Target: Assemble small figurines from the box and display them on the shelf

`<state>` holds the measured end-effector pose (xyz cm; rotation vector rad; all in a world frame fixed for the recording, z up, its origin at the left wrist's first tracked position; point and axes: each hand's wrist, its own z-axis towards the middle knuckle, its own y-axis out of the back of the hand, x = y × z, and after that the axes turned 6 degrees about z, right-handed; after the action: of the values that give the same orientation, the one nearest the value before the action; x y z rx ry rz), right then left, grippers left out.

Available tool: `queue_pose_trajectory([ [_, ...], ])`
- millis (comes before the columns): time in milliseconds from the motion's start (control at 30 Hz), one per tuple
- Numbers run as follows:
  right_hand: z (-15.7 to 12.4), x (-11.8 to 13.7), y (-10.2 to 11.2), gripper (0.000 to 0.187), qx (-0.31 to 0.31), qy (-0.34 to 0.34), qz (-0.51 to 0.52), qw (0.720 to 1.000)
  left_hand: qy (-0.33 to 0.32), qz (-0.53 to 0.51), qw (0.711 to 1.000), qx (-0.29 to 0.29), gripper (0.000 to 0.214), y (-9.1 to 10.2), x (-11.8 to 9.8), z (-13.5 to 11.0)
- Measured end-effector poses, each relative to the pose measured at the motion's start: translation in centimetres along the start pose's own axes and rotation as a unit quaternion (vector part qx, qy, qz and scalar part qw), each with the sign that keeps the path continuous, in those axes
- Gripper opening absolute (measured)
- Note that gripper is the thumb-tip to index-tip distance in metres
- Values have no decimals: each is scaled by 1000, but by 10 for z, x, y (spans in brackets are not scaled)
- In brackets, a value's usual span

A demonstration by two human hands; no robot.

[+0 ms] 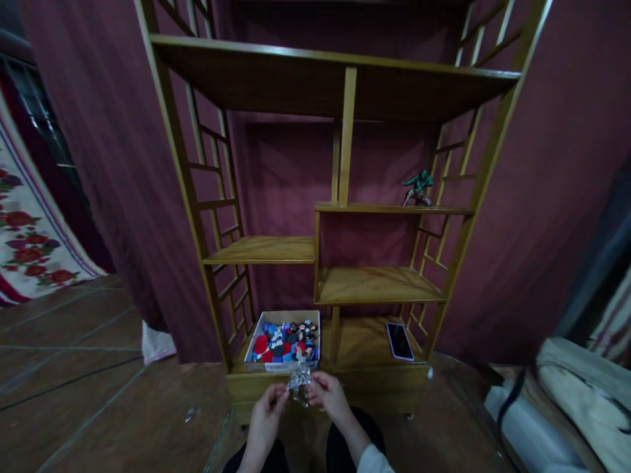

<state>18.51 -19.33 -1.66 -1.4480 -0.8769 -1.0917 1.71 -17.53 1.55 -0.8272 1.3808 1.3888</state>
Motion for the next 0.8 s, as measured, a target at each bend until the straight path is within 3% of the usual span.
queue_pose_trajectory([
  [267,-12,15,2,53,11,-21,-9,1000,17,-7,1000,-6,46,-4,-12,-7],
  [800,-28,13,10,47,4,-5,-12,1000,-33,35,999,-17,23,-15,8,-12],
])
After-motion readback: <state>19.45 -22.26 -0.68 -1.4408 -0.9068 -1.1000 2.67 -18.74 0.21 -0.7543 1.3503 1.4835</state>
